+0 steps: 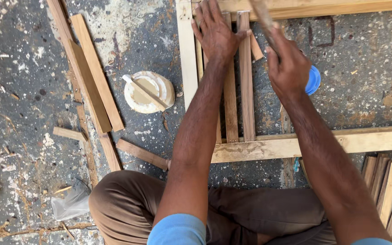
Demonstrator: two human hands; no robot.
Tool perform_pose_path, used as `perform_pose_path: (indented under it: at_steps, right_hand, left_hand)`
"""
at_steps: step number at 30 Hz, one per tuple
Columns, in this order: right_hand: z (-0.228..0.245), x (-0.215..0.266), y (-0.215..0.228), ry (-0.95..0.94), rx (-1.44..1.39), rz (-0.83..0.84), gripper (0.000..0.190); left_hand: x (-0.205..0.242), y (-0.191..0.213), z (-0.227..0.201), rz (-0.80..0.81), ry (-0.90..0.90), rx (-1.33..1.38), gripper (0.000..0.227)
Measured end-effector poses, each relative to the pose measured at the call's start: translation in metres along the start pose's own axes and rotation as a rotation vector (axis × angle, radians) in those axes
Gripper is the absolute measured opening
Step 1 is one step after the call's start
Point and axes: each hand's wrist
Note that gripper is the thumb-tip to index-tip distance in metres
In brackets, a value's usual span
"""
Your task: The person assembles a wood frame by applying glue to the ends of wooden slats and hammering them into place within a larger frame structure.
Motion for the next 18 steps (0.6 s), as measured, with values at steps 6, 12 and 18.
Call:
perform_pose_path:
  at_steps: [6,12,18]
  right_hand:
    - [-0.009,0.001,-0.012,-0.104,0.213,0.249,0.047]
    - [0.005,0.007,0.0,-0.072,-0.119,-0.049,0.043]
    - [-0.004,-0.008,-0.003,-0.288,-0.071,0.119,0.043]
  left_hand:
    - [0.0,-0.004,0.0,0.015,0.003,-0.049,0.147]
    - [0.0,0.003,-0.001,0.061,0.027,-0.034,0.146]
    - [0.0,0.011,-0.007,0.076,0.033,-0.058,0.146]
Point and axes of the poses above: each hand's wrist, its own x-axis away from the middle knuckle, its own y-axis out of the back of the hand, z = x × y
